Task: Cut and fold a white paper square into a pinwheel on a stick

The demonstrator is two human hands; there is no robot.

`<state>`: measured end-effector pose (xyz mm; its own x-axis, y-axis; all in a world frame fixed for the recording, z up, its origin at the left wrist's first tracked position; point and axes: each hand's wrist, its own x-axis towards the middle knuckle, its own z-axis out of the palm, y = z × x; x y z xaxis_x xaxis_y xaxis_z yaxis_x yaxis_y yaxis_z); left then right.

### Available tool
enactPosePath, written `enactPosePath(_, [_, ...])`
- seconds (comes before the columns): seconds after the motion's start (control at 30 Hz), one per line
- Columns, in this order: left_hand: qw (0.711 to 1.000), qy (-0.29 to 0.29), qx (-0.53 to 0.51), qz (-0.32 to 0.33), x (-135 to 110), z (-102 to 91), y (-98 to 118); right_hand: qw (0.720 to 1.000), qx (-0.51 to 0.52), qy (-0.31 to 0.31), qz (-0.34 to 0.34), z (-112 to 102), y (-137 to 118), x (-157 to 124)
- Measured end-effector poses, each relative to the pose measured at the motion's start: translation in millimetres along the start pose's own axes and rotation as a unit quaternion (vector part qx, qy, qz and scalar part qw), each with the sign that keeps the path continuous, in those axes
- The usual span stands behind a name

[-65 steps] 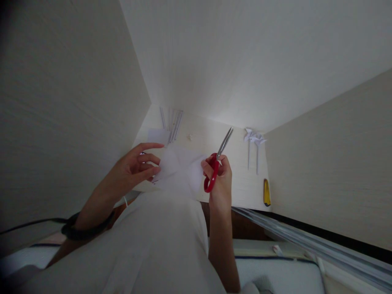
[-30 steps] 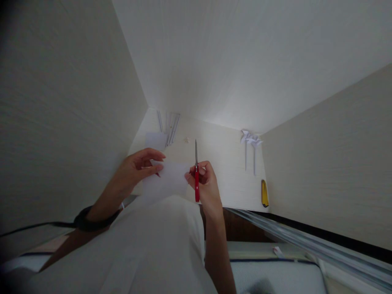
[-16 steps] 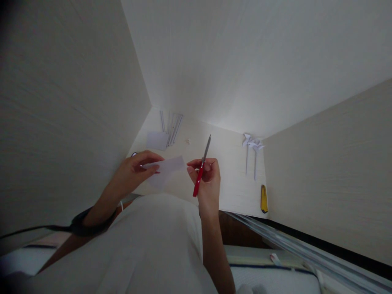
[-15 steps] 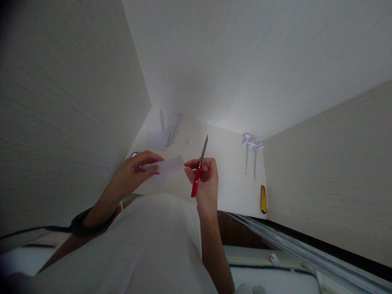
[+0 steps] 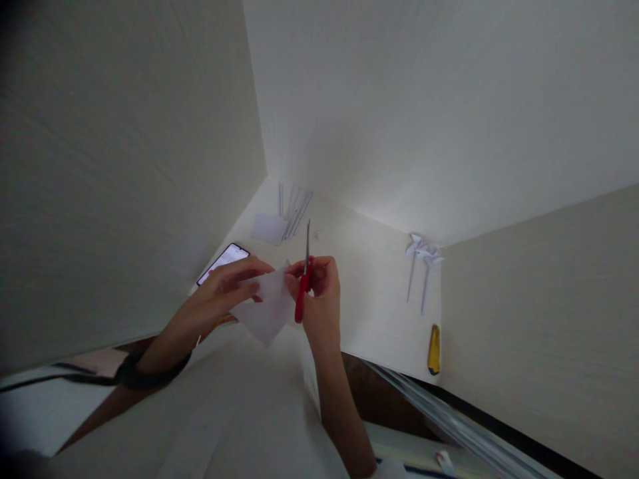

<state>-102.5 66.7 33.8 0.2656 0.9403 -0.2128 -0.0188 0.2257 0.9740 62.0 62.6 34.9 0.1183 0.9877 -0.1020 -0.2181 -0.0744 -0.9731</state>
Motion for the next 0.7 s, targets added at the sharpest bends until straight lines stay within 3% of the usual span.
enactPosePath(0.23, [1.0,0.006,-0.025,0.0,-9.6,5.1,-4.0,0.999,-0.015,-0.022,0.025,-6.1,5.2,-1.1])
enactPosePath(0.53, [0.983,0.09,0.145,0.065,-19.9,1.0,-21.7,0.994,-0.081,-0.071,0.023,3.9,7.3,-0.4])
enactPosePath(0.7, [0.979,0.087,0.168,0.078,-21.7,1.3,-25.6,0.991,-0.111,-0.077,0.004,5.7,14.9,-1.6])
